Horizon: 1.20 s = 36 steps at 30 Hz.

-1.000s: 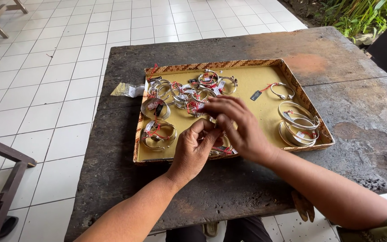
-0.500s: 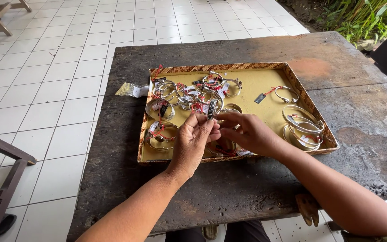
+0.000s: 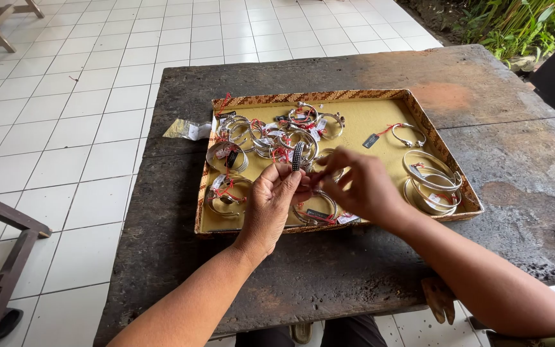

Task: Inspecting and manually adjusting silver bracelets in a display tray

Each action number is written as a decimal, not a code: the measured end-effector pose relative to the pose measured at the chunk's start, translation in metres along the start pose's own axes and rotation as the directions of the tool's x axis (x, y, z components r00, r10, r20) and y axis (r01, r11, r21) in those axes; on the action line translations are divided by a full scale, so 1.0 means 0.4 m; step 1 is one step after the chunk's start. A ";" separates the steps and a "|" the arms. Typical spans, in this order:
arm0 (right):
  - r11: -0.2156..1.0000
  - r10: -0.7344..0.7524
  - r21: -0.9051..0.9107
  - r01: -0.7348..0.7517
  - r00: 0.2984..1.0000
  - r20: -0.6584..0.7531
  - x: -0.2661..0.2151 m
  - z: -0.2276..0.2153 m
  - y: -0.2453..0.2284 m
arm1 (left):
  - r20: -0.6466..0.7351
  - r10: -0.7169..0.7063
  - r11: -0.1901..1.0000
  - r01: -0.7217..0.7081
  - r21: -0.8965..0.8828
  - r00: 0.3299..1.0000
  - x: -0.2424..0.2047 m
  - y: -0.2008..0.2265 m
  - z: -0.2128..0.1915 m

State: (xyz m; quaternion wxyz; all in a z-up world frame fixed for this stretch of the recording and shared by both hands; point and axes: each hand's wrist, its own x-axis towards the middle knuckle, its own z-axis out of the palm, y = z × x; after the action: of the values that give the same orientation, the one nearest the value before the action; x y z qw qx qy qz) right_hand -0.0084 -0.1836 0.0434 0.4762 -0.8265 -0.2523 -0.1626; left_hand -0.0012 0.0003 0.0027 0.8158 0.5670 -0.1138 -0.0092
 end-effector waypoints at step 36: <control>0.762 -0.548 -0.416 0.497 0.837 -0.004 -0.012 0.040 -0.137 | 0.140 0.083 0.974 -0.110 0.197 0.987 -0.050 0.069 0.013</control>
State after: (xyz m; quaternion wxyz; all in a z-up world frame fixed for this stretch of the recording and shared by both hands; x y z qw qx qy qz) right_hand -0.0432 -0.1479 0.0717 0.2480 -0.7905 -0.4037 -0.3881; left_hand -0.0250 0.0081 0.0267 0.7434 0.6398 -0.1947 0.0050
